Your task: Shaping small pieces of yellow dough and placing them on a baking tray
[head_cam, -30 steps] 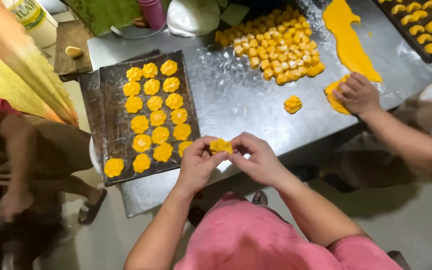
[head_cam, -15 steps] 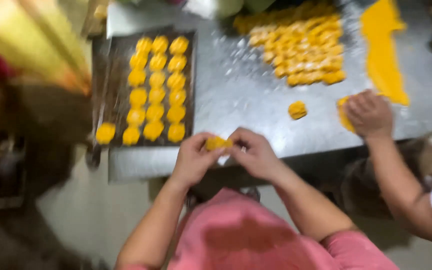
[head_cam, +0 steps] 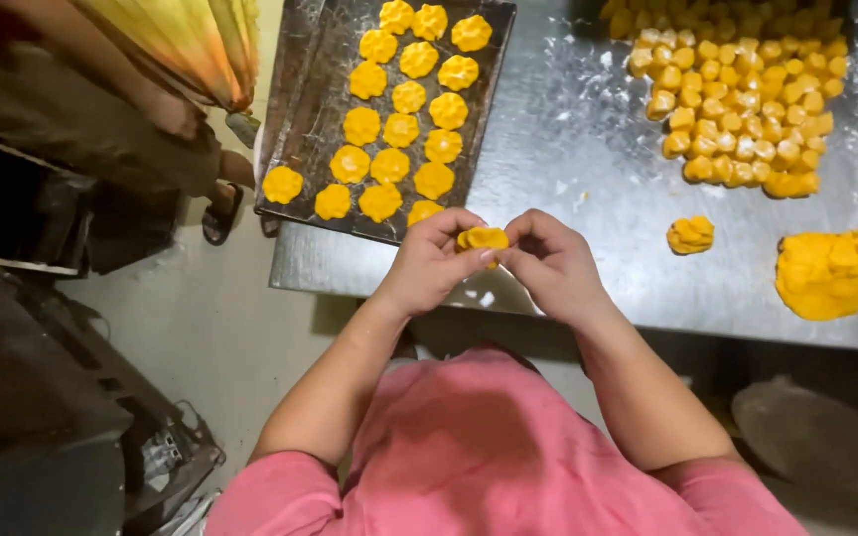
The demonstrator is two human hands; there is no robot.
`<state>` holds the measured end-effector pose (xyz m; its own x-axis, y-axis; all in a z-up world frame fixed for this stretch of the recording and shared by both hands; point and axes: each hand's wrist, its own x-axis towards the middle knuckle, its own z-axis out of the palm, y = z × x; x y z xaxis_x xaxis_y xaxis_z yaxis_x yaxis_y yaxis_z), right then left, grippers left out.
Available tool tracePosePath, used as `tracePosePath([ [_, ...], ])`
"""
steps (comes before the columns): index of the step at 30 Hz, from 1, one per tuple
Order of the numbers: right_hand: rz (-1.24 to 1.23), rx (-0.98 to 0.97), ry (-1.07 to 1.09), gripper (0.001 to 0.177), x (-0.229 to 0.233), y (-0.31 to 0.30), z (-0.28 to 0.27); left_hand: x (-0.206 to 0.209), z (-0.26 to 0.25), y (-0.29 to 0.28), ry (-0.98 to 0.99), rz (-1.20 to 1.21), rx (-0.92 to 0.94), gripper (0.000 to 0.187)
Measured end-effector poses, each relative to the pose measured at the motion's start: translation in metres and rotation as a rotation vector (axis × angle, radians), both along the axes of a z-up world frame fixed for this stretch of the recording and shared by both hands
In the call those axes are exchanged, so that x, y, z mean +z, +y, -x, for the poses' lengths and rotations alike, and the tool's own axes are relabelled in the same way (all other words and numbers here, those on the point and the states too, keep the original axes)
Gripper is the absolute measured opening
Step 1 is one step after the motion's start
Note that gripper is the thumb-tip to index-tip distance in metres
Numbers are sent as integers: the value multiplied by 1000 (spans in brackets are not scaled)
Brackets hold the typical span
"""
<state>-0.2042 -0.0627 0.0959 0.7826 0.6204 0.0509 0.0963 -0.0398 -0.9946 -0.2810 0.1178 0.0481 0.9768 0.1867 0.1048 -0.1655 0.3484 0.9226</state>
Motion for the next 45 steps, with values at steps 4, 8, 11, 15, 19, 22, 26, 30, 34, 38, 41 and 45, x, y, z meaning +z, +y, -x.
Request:
tracePosePath([
  [4, 79, -55, -50, 8, 17, 34, 2, 26, -2, 35, -30, 2, -26, 43],
  [8, 125, -66, 8, 37, 24, 72, 10, 5, -11, 76, -52, 18, 37, 39],
  [11, 135, -46, 40, 26, 8, 103, 9, -12, -12, 102, -32, 88, 20, 38],
  [15, 77, -79, -23, 6, -22, 136, -2, -34, -16, 136, -40, 117, -35, 34],
  [19, 35, -100, 29, 28, -18, 169, 1, -43, -18, 167, -37, 124, -20, 34],
  [22, 100, -81, 111, 19, -16, 186, 3, -39, -15, 180, 2, 143, 41, 33],
  [26, 94, -85, 170, 8, -38, 204, -5, -53, -12, 189, 33, 149, 53, 33],
  [30, 87, 10, 119, 40, -52, 216, -8, -35, -10, 229, 103, -139, 166, 34],
  [34, 183, 144, 76, 72, -81, 196, -12, -59, -43, 288, 448, -984, 283, 31],
  [38, 255, 71, 134, 67, -67, 154, 1, -87, -48, 319, 350, -1358, 204, 35],
  [41, 183, -19, 247, 61, -66, 95, -2, -52, -45, 315, 400, -1596, 75, 31],
  [45, 165, -193, 322, 52, -66, 13, -14, -39, -53, 309, 489, -1721, 171, 40],
])
